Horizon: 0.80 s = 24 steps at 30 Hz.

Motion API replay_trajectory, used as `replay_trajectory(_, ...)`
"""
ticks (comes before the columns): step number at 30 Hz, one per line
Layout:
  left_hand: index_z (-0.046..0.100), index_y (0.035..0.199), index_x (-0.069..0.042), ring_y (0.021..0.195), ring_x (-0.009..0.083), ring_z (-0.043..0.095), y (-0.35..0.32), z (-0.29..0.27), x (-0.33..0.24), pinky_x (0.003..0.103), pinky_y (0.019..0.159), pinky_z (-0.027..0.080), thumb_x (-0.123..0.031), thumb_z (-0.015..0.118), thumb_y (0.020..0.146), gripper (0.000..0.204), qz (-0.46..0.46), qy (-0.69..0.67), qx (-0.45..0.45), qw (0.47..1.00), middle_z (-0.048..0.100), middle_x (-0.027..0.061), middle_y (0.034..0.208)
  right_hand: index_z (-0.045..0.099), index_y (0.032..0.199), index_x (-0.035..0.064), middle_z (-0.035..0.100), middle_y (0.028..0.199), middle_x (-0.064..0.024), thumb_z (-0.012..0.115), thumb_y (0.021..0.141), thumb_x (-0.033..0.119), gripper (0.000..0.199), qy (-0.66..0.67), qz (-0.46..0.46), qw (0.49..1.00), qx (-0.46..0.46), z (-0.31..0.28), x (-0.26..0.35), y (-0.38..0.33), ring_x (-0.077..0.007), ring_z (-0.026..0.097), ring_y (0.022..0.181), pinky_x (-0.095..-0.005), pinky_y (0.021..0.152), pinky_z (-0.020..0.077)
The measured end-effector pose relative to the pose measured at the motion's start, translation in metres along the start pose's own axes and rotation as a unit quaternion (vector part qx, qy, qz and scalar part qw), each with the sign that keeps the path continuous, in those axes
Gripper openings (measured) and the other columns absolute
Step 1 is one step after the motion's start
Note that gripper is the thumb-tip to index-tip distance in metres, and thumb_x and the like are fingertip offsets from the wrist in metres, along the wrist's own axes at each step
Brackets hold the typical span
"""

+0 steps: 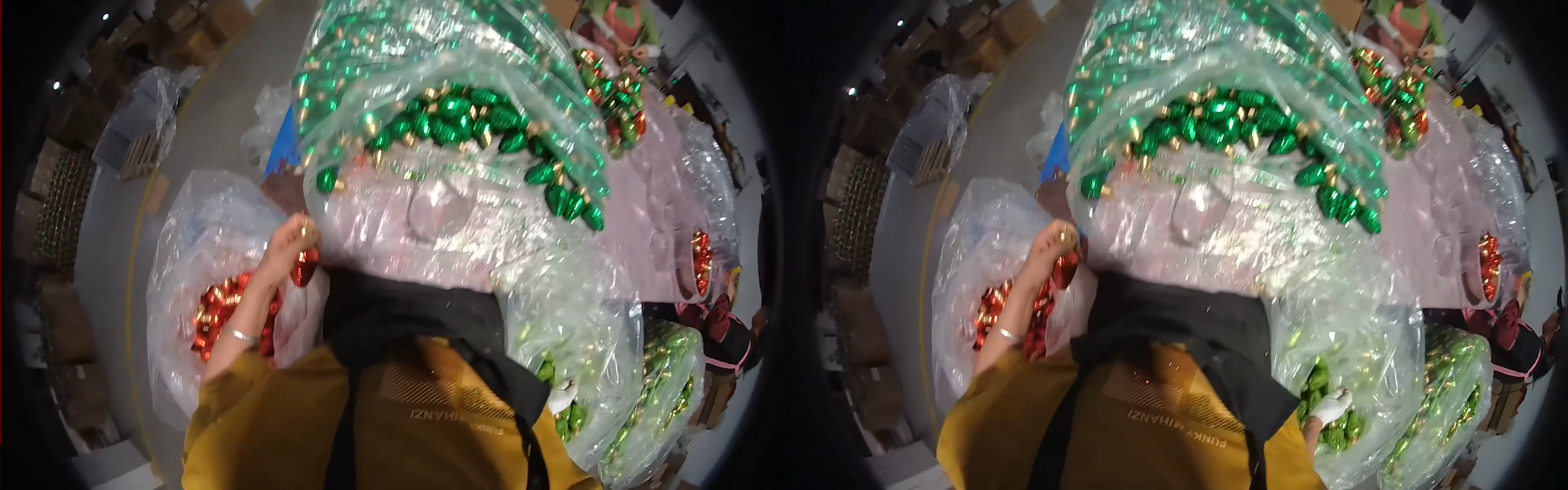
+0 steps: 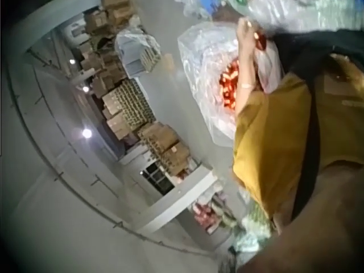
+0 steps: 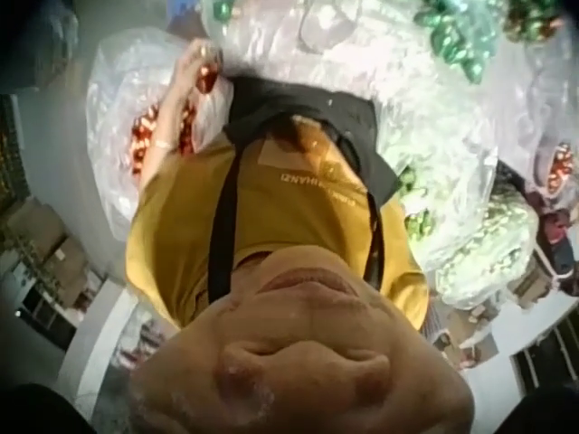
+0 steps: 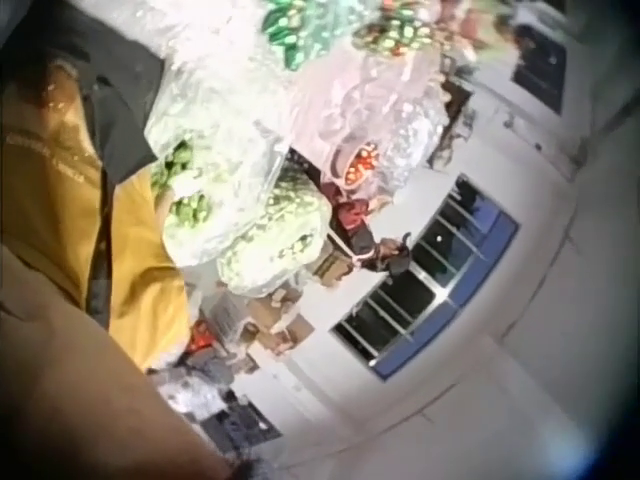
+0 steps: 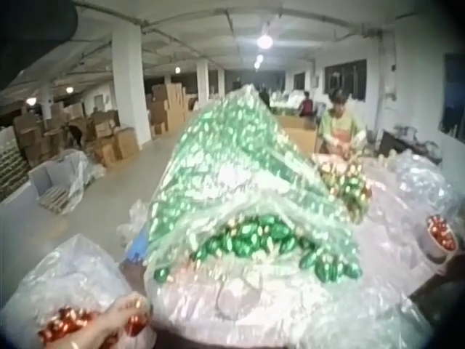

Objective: The recorder is packing green and red shiny ornaments into plastic bags within a factory environment.

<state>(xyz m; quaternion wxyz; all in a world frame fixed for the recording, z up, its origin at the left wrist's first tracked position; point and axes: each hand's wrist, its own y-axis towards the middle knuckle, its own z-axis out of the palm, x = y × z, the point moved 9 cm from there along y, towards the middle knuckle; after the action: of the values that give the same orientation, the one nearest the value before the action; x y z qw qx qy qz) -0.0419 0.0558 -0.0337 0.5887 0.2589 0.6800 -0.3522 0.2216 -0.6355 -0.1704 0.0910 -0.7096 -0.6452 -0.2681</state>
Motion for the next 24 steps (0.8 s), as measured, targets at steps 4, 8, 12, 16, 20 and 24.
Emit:
replay_trajectory(4,0.054,0.09,-0.005,0.07,0.0223,0.06,0.031,0.043,-0.044,0.031,0.066,0.047,-0.006,0.053,0.08,0.009,0.13,0.307,-0.023,0.942,0.06,0.0088,0.08,0.064,0.104,0.0042,0.065,0.101,-0.0213,0.067,0.076,0.037,0.043,-0.229,0.251,0.921,0.191,0.032,-0.095,-0.033,-0.0382,0.063,0.092,-0.0416,0.079,0.0481)
replay_trajectory(8,0.059,0.09,-0.003,0.078,0.0304,0.06,0.084,0.085,-0.039,0.037,0.066,0.047,-0.01,0.052,0.074,0.02,0.28,0.652,0.021,0.704,0.061,0.0157,0.083,0.064,0.108,0.0065,0.063,0.106,-0.0224,0.068,0.073,0.042,0.05,-0.21,0.23,0.919,0.243,0.05,-0.006,-0.015,-0.0373,0.063,0.094,-0.0428,0.079,0.0483)
replay_trajectory(12,0.066,0.085,-0.005,0.077,0.0242,0.062,0.14,0.081,0.007,0.038,0.067,0.048,-0.012,0.055,0.071,0.019,0.184,0.851,0.076,0.487,0.063,0.0121,0.077,0.063,0.112,0.0076,0.063,0.108,-0.0228,0.067,0.073,0.044,0.054,-0.359,0.144,0.881,0.273,0.044,0.022,-0.003,-0.0353,0.063,0.096,-0.0427,0.08,0.0485)
replay_trajectory(16,0.067,0.082,-0.006,0.077,0.0244,0.063,0.156,0.062,0.045,0.038,0.068,0.049,-0.014,0.056,0.074,0.016,0.179,0.877,0.135,0.424,0.062,0.0116,0.071,0.064,0.11,0.0078,0.065,0.104,-0.0213,0.068,0.072,0.04,0.05,-0.222,0.116,0.945,0.209,0.038,0.017,0.029,-0.0329,0.064,0.093,-0.0403,0.081,0.049)
replay_trajectory(20,0.067,0.088,-0.004,0.08,0.0261,0.064,0.151,0.032,0.041,0.042,0.071,0.049,-0.013,0.056,0.075,0.019,0.217,0.749,0.087,0.62,0.063,0.0153,0.078,0.065,0.107,0.0043,0.066,0.099,-0.0195,0.072,0.072,0.031,0.045,-0.343,0.016,0.849,0.401,0.07,-0.008,0.062,-0.0276,0.065,0.087,-0.0365,0.082,0.0498)
replay_trajectory(24,0.06,0.103,0.0,0.083,0.0168,0.061,0.101,0.069,-0.085,0.031,0.079,0.047,-0.013,0.062,0.082,0.025,0.128,0.468,0.05,0.873,0.063,0.0127,0.091,0.065,0.105,0.0035,0.068,0.091,-0.0191,0.069,0.071,0.035,0.047,-0.358,0.033,0.839,0.409,-0.022,0.105,0.05,-0.0266,0.067,0.08,-0.0377,0.078,0.0518)
